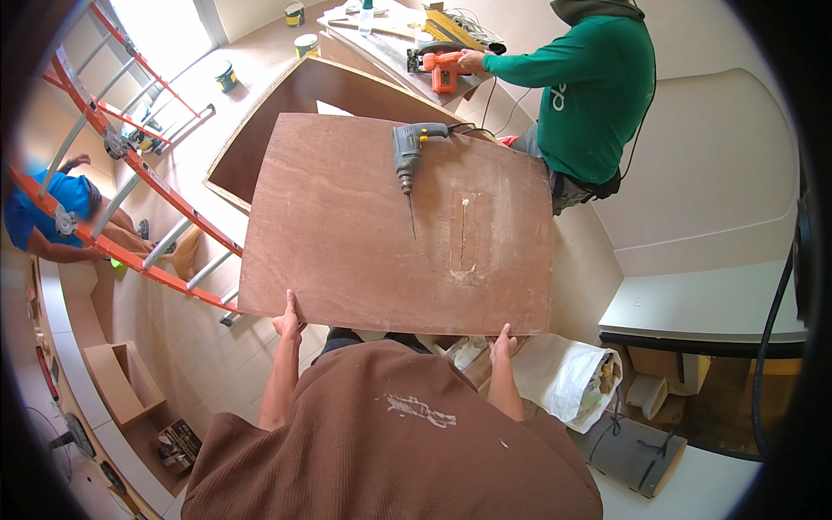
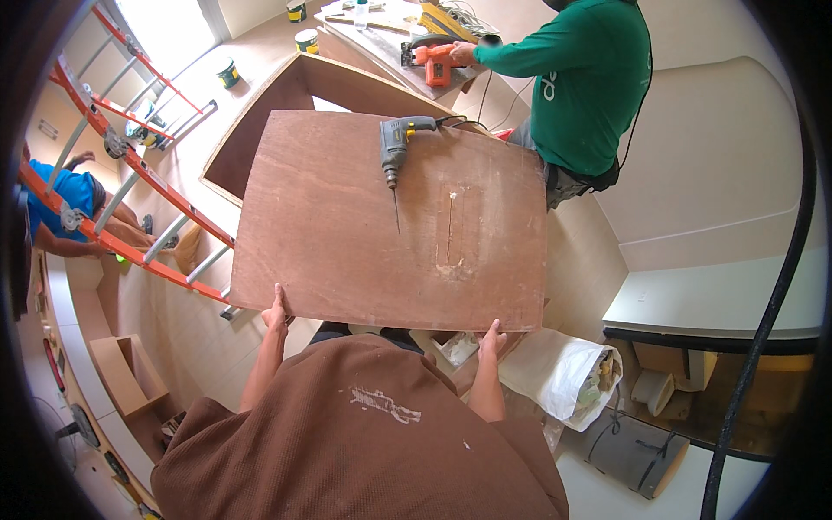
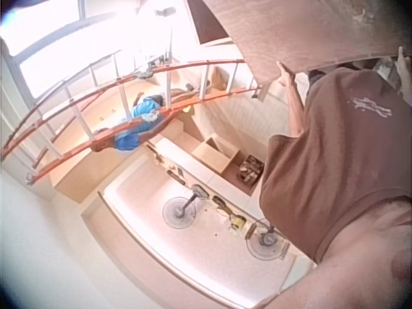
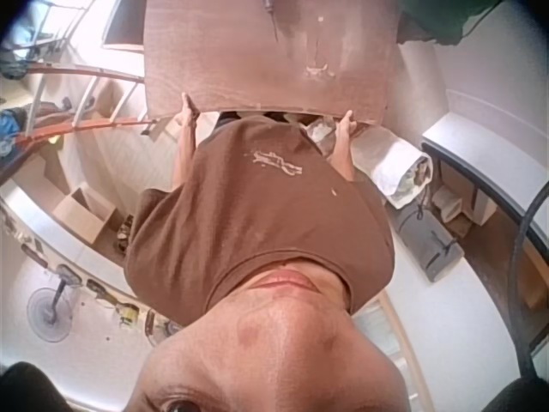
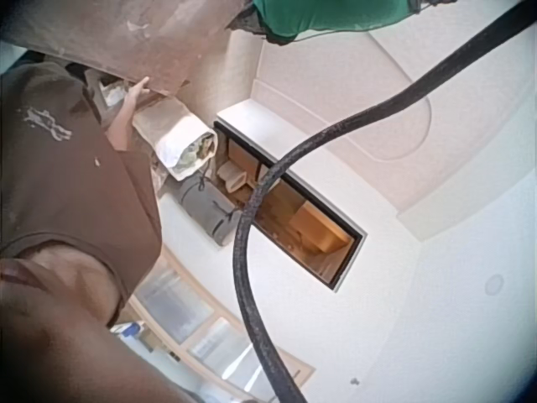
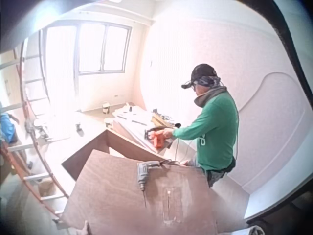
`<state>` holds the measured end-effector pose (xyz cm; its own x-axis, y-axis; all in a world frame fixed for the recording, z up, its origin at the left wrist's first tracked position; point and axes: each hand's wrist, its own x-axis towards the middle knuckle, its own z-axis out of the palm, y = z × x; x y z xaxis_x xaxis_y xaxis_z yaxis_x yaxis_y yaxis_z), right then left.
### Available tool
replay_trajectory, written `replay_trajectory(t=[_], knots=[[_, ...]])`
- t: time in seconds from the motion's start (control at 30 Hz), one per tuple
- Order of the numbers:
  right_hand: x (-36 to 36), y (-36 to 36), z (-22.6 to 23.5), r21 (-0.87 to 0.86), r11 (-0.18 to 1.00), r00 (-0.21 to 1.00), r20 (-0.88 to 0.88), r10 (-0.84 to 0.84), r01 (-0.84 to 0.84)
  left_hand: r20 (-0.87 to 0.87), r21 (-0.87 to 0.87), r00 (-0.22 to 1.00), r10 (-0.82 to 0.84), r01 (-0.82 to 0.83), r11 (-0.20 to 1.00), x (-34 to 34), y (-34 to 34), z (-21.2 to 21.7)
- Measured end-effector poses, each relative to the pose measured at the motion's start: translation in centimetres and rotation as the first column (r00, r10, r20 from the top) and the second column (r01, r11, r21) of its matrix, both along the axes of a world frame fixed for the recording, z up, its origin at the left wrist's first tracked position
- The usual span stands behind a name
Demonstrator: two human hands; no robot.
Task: The person assists in assembling a wooden cabinet by holding a large board while a coworker cuts it with a circular saw. The person then uses a drill to fasten screws into the board and other parts of the cabinet frame.
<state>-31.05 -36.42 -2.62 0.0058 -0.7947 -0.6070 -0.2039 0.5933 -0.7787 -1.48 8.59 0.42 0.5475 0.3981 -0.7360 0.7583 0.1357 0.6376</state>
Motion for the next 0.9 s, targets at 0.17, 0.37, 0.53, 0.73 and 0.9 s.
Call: replay_trajectory(t=[0.17,0.37,0.53,0.73,0.9], knots=[[-0.2,-0.2,-0.7,-0.013,0.999,0.999,-0.011,-0.033,0.033,-0.021,0.016,1.0,-0.004,0.004,1.0,0.0,0.0,0.0],[-0.3,-0.3,-0.7,0.006,1.0,1.0,0.017,0.001,-0.001,-0.028,0.018,1.0,-0.003,0.004,1.0,0.1,0.1,-0.4],[0.1,0.0,0.1,-0.002,1.0,1.0,-0.008,-0.009,0.009,-0.032,0.011,0.999,-0.004,0.004,1.0,0.1,0.2,-0.5],[0.0,0.1,-0.1,-0.015,1.0,0.999,-0.039,-0.024,0.023,-0.029,0.025,1.0,-0.008,0.009,1.0,0.0,0.1,-0.6],[-0.2,-0.1,-0.3,-0.01,1.0,1.0,-0.025,-0.018,0.018,-0.033,0.038,0.999,-0.015,0.016,0.999,0.0,0.1,-0.7]])
